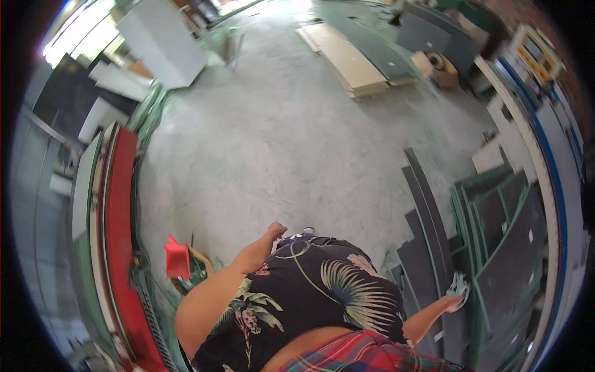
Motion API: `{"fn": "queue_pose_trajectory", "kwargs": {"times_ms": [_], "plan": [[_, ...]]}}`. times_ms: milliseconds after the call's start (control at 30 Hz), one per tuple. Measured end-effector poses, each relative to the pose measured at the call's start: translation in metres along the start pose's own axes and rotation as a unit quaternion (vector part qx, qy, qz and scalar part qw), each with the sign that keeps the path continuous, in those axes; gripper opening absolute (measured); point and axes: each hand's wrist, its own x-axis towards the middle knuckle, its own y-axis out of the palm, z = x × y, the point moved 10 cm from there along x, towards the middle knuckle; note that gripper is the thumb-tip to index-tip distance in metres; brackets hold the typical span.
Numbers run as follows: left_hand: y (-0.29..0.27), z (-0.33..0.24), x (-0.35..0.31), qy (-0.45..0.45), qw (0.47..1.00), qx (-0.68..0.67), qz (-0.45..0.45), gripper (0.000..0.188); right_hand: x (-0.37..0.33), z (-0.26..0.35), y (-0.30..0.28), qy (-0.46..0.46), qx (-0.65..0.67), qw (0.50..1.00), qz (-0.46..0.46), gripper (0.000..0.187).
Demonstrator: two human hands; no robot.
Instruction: Cleaning debris from boards and then sorting/inspecting edge strips.
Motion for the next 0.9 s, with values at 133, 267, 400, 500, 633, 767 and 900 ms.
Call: {"fn": "queue_pose_trajectory", "kwargs": {"times_ms": [133, 267, 400, 500, 633, 767, 900], "plan": [[0.024, 0.047, 0.005, -0.046, 0.995, -0.086, 0.005, 0.036, -0.086, 0.013, 0.018, -0.187, -0.151, 0.971, -0.011, 0.046], [0.043, 0.072, 0.014, -0.058, 0.994, -0.089, 0.012, 0.036, -0.172, -0.007, 0.046, -0.213, -0.335, 0.913, 0.098, 0.046], [0.042, 0.063, 0.004, -0.035, 0.996, -0.085, 0.007, 0.039, -0.229, -0.017, 0.062, -0.270, -0.360, 0.872, 0.192, 0.047], [0.042, 0.069, 0.005, -0.025, 0.999, -0.036, 0.000, 0.040, -0.259, -0.008, 0.074, -0.287, -0.387, 0.843, 0.238, 0.045], [0.050, 0.093, -0.013, -0.044, 0.996, -0.062, -0.040, 0.040, -0.252, -0.026, 0.110, -0.323, -0.390, 0.816, 0.277, 0.044], [0.054, 0.100, -0.020, -0.034, 0.996, -0.052, -0.059, 0.038, -0.230, -0.044, 0.098, -0.304, -0.404, 0.815, 0.284, 0.043], [0.056, 0.120, -0.024, -0.040, 0.997, -0.021, -0.064, 0.037, -0.219, -0.066, 0.089, -0.268, -0.418, 0.815, 0.300, 0.043]]}}
